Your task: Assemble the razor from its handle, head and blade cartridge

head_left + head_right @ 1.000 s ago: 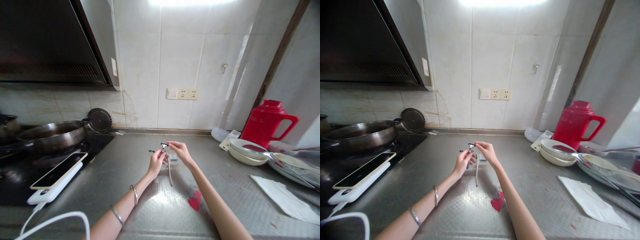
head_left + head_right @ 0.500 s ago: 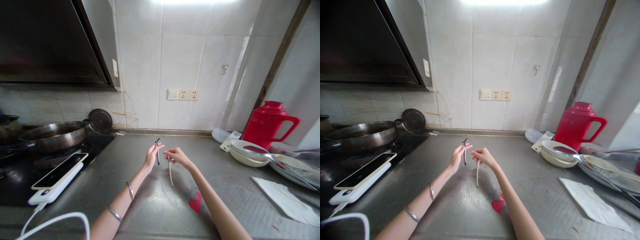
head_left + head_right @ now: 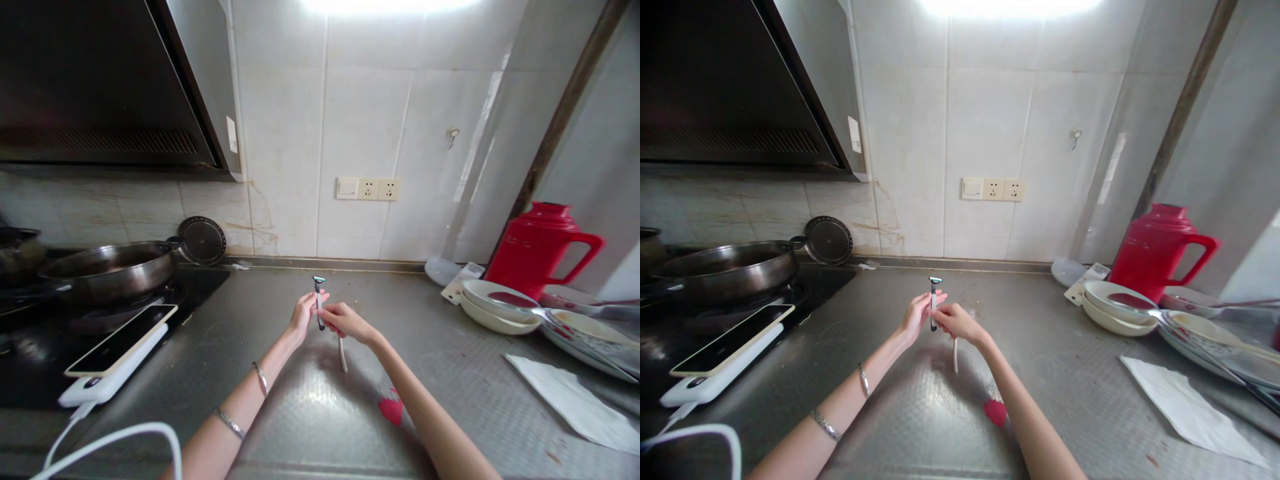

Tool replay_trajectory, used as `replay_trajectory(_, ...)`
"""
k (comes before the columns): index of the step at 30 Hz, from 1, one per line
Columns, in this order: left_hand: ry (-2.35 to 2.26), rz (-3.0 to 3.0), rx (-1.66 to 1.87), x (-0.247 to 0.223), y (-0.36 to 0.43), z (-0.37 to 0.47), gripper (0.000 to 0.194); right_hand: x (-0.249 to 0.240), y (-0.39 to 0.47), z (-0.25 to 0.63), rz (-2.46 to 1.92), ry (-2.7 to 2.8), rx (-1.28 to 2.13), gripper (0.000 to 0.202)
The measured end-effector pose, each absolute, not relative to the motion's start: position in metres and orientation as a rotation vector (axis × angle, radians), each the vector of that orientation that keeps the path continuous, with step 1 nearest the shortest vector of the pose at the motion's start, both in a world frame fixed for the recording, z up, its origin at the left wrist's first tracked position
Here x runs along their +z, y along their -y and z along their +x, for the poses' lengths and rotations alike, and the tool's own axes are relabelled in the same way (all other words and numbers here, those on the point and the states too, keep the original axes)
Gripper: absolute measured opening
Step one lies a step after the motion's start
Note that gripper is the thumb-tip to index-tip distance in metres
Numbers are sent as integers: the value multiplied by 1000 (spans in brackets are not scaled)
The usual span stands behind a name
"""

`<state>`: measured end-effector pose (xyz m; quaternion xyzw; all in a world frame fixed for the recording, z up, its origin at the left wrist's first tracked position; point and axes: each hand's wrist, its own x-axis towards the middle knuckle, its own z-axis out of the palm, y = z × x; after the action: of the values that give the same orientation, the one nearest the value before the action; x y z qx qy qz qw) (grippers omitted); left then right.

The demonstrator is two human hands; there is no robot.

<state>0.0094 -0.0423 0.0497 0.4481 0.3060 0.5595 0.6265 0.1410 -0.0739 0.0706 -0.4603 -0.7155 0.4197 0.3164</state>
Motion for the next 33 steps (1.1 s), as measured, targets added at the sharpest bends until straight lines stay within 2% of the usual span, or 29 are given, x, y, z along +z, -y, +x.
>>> replay_trajectory(3,-921,902,1425,46,33,1,25,64,68,141,-1441,1904,814,40)
replay_trajectory(7,-1096,785,1578,45,23,-12,28,48,60,141,-1718,1991,514,39)
replay_trajectory(15,-1102,782,1600,50,25,-12,28,40,61,141,-2026,2014,400,24)
replay_trajectory(33,-1112,830,1586,47,25,-10,28,51,73,137,-2130,2110,339,31)
